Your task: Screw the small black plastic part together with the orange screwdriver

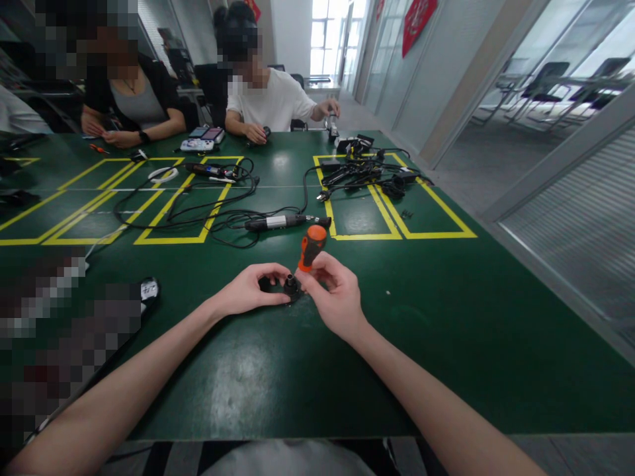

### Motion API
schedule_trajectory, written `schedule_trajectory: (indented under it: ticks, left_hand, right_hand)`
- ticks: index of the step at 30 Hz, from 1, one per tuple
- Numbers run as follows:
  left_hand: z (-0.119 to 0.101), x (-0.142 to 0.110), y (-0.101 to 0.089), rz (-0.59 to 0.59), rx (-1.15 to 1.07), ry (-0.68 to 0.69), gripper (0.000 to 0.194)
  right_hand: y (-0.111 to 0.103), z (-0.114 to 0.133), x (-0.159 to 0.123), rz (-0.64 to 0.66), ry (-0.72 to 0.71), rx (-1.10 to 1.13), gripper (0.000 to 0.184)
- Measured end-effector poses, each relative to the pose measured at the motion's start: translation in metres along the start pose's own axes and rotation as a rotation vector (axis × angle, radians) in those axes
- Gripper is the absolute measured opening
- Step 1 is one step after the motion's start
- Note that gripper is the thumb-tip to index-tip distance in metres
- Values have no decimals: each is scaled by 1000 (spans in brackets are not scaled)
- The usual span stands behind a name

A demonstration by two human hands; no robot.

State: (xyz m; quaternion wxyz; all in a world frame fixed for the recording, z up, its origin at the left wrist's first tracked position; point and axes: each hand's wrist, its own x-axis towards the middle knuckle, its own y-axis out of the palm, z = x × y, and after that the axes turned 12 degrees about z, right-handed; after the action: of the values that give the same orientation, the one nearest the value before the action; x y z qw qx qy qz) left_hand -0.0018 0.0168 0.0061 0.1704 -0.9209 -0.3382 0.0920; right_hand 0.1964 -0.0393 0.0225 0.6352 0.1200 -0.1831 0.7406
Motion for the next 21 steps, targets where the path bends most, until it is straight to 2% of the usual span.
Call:
schedule_trajectory:
  ticks: [7,15,21]
  left_hand:
    - [1,0,0,0,-13,17,36]
    - [-3,1,0,-1,-20,4,36]
    - [0,1,0,-6,-10,-2,38]
  right_hand:
    - [-1,-2,-3,24,-29,-27,7]
    - [1,-7,-5,29,-15,55,19]
    - [3,-3,-3,-23,32,84,28]
